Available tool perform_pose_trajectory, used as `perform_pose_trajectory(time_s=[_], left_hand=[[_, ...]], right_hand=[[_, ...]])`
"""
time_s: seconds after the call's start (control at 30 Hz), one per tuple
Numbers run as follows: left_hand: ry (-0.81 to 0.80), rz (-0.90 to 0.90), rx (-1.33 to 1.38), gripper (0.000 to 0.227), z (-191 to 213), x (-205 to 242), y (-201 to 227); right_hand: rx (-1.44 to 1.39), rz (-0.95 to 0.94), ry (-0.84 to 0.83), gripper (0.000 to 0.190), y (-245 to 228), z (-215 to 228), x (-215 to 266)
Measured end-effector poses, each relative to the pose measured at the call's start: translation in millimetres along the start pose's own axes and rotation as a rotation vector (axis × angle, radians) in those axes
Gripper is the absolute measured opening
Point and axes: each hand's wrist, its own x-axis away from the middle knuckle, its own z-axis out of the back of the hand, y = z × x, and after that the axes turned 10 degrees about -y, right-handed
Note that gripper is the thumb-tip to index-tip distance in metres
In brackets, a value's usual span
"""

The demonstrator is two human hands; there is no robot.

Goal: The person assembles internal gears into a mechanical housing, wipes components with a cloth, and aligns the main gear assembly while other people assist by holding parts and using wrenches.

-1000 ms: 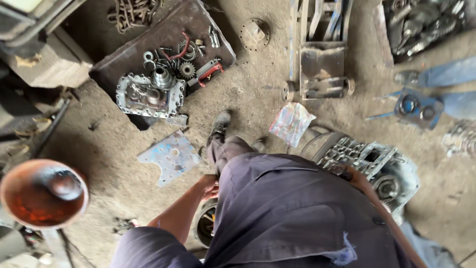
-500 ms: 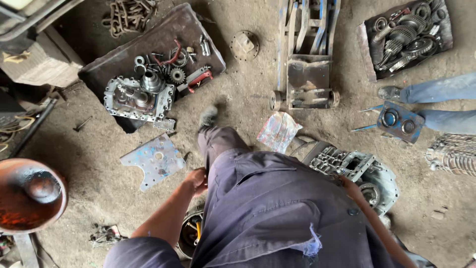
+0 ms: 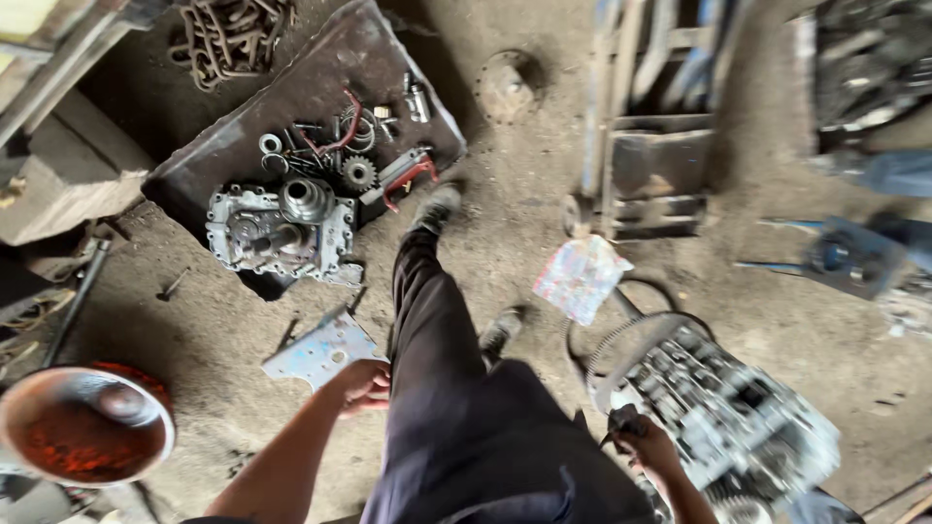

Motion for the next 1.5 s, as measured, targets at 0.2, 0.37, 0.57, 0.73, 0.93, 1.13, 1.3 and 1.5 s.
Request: perform_pose_trajectory(time_s=[0.2,0.37,0.57,0.73,0.93,1.13,1.3,1.5], left_hand=[[0.676,0.000,-0.533,0.050,125,-132,222],[0.825,-0.433,-1.011,0.039,143,-293,402],[1.117,-0.430,-0.685,0.033,163,-426,471],[1.318,-0.924,-0.516,0.015,184,-470,459],[1.327,-0.741,-0.785,0.026,180,-428,464],[0.979,-0.520,-0.768,0.015,192,-410,468],[0.641,-0.717,-0.354,0.025,203,-392,452],[-0.020,-0.666,0.343,0.002,157,-295,449]], right_hand=[[-0.061,0.345,-0.248,0.044,-137,-87,-106],[-0.512,0.261,-0.357,0.045,-216,-145,-152],[-0.467,-0.151,-0.394,0.051,-225,-203,-210],[-0.535,-0.210,-0.372,0.054,-198,-220,-231],[-0.536,-0.183,-0.341,0.053,-194,-212,-233],[-0.526,-0.086,-0.348,0.046,-192,-197,-226],[-0.589,-0.211,-0.324,0.042,-190,-197,-215],[-0.439,-0.044,-0.389,0.037,-193,-183,-190]])
